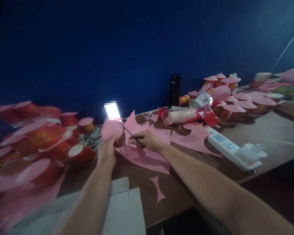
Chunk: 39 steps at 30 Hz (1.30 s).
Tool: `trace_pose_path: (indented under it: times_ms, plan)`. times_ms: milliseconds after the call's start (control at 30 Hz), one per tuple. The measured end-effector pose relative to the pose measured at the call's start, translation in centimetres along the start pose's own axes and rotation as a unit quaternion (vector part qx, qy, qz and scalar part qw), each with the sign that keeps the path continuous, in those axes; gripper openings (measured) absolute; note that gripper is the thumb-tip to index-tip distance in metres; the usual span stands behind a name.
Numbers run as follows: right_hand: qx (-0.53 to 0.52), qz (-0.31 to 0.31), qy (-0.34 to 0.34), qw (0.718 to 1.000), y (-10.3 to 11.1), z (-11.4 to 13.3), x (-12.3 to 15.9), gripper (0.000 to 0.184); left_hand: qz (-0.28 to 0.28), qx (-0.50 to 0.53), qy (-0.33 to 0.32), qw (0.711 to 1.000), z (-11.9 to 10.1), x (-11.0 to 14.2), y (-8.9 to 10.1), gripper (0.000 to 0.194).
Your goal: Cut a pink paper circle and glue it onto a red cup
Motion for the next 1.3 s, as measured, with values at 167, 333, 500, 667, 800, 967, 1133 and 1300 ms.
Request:
trace_pose_path:
  times_ms: [167, 333, 500, 667, 800, 967, 1133, 1300]
  plan:
    - [-0.004, 0.003, 0.0, 1.0, -0.2, 0.2, 0.2, 0.046, -0.004, -0.019, 0.01, 1.0, 0.0, 0.0, 0.1, 0.048]
    - [-0.002, 0.012, -0.002, 1.0, -0.5, 0.3, 0.4, 0.046, -0.011, -0.05, 0.007, 0.999, -0.4, 0.2, 0.1, 0.046]
    - [-0.021, 0.013, -0.001, 1.0, -0.7, 0.5, 0.6, 0.045, -0.007, -0.079, -0.027, 0.996, -0.9, 0.6, -0.2, 0.041]
    - [-0.025, 0.001, -0.001, 1.0, -0.5, 0.7, 0.7, 0.047, 0.01, -0.131, -0.029, 0.991, -1.5, 1.2, -0.4, 0.04]
    - [-0.026, 0.0, 0.004, 1.0, -0.4, 0.5, 0.5, 0.048, 0.019, -0.131, -0.013, 0.991, -1.7, 1.6, -0.6, 0.04]
    - [-0.049, 0.003, -0.001, 0.999, -0.6, 0.3, 0.5, 0.048, 0.012, -0.121, -0.01, 0.993, -1.5, 1.5, -0.5, 0.042]
    - [-0.05, -0.006, -0.006, 0.999, -0.6, 0.4, 0.5, 0.046, 0.02, -0.122, -0.001, 0.992, -1.6, 1.6, -0.6, 0.039]
    - [-0.042, -0.012, -0.005, 0.999, -0.5, 0.4, 0.4, 0.047, 0.027, -0.116, 0.019, 0.993, -1.9, 2.0, -0.8, 0.039]
Point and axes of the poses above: each hand's wrist, its own x-axis away from the middle knuckle, its own y-axis out of the back of the hand, z = x × y, the point moved 4 cm from there along -x, towards the middle knuckle, and after that the axes turned 5 degrees about -x, right-handed, at the moved point
